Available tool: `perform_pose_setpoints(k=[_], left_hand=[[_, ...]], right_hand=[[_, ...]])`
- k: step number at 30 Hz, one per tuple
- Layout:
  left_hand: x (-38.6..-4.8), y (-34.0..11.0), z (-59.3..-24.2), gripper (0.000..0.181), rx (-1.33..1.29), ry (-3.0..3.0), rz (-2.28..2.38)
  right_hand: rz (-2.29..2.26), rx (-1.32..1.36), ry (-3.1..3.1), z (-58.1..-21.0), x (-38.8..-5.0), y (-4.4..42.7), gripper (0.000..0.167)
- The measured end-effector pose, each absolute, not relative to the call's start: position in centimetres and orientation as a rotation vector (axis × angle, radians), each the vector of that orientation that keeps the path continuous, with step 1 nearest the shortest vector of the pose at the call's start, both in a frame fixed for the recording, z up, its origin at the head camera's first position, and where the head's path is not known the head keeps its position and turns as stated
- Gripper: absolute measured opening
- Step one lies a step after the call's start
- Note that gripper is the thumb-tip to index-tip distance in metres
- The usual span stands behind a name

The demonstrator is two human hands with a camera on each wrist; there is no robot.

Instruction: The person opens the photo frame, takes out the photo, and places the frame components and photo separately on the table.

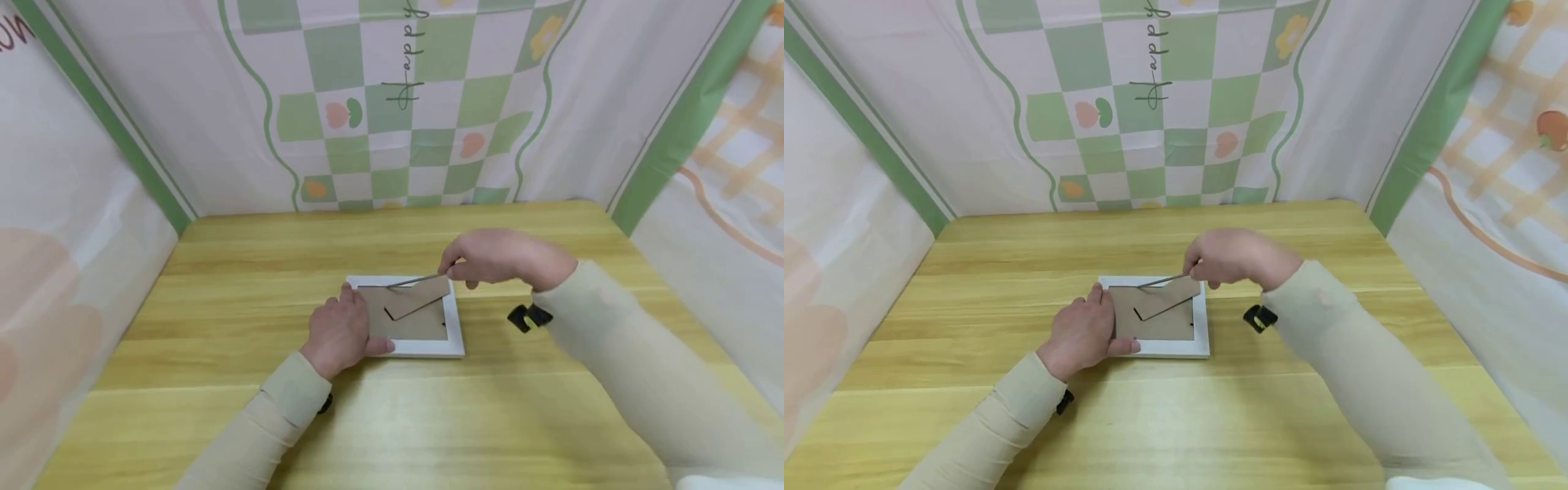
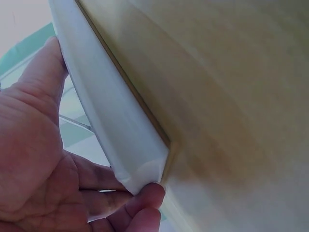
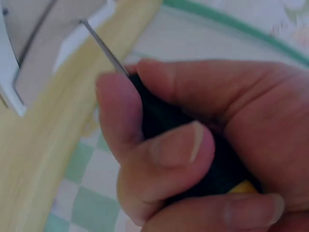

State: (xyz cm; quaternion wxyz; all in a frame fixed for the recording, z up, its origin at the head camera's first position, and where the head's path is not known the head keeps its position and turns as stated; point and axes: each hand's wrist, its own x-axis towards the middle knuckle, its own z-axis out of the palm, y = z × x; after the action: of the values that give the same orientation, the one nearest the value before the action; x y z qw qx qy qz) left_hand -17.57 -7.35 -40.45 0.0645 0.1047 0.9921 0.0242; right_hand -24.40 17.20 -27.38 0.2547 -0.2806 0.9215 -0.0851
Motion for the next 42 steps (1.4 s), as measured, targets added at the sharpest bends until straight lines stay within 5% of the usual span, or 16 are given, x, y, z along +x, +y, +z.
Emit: perform_pose_setpoints(k=[7,22,32,42], left_hand=[[-17.6,-7.3,-40.4,0.117,0.33,2.995,0.065],[-18.2,-7.7,-40.3,0.111,0.261,2.931,0.164],[-18.3,-7.5,-40.6,0.126,0.259,2.913,0.161],[-18.2,-7.5,-40.6,0.125,0.275,2.914,0.165]], right_hand=[[-0.376,-0.686,2.388,-27.6,-26.7,18.8,0.033],[0.03,-0.964,3.097,-33.3,-16.4,19.1,0.031],[0.24,-1.257,3.409,-37.7,-14.6,18.4,0.053],[0.183,-1.168,3.406,-38.0,-13.8,17.9,0.05]])
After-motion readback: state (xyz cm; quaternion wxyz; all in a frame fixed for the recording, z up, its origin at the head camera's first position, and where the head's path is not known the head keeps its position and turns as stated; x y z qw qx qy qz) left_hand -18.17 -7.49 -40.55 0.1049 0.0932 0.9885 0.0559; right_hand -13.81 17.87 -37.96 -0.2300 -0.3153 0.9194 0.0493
